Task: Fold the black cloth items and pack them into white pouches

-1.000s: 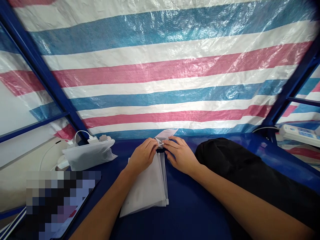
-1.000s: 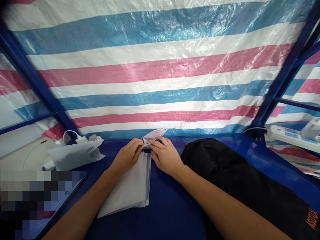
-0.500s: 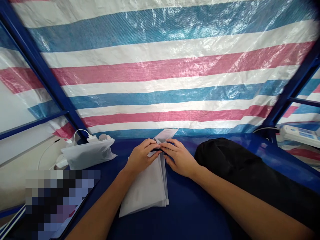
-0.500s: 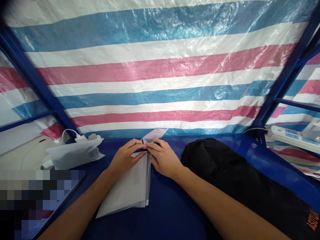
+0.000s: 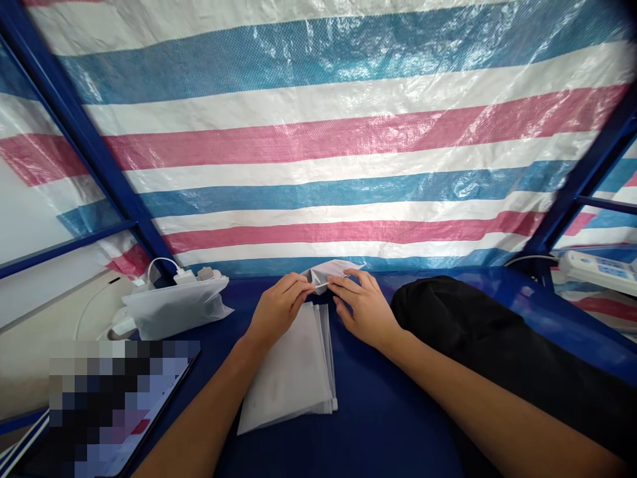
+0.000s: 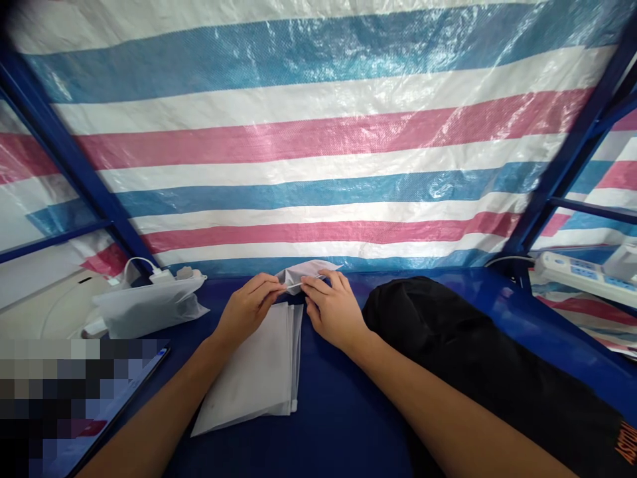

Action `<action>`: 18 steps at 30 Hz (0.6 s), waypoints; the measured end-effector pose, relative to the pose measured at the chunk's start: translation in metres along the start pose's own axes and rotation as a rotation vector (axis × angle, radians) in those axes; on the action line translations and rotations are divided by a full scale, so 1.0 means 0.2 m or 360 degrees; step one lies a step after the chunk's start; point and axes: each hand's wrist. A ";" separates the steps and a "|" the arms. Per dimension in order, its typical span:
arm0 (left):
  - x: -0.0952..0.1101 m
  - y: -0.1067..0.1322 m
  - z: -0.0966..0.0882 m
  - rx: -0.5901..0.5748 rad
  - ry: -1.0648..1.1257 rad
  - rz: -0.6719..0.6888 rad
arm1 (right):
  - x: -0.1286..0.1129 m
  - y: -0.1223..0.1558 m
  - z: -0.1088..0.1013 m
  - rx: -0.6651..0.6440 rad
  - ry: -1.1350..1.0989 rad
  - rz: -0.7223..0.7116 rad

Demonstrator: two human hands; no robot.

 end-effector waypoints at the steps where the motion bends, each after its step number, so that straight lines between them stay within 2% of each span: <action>1: 0.00 0.00 -0.01 0.0016 -0.0005 -0.0015 | 0.01 0.00 0.00 0.0013 0.0023 0.0027; 7: -0.04 0.01 -0.03 0.0167 -0.0070 -0.0173 | 0.01 0.01 0.02 0.0014 0.0000 0.0047; 9: -0.06 0.01 -0.02 0.0197 -0.0092 -0.0150 | 0.00 0.01 0.02 -0.0022 -0.0026 0.0029; 13: -0.07 0.02 0.04 0.0105 -0.0071 -0.0015 | -0.03 0.02 0.01 -0.0096 -0.0028 0.0017; 18: -0.09 0.03 0.07 0.0097 -0.0026 -0.0032 | -0.04 0.01 0.01 -0.0127 0.0006 -0.0003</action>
Point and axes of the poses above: each hand's wrist, its own y-axis away from the middle knuckle, its own z-axis out of the palm, x = y × z, and after that the axes turned 14 degrees about y, right-handed
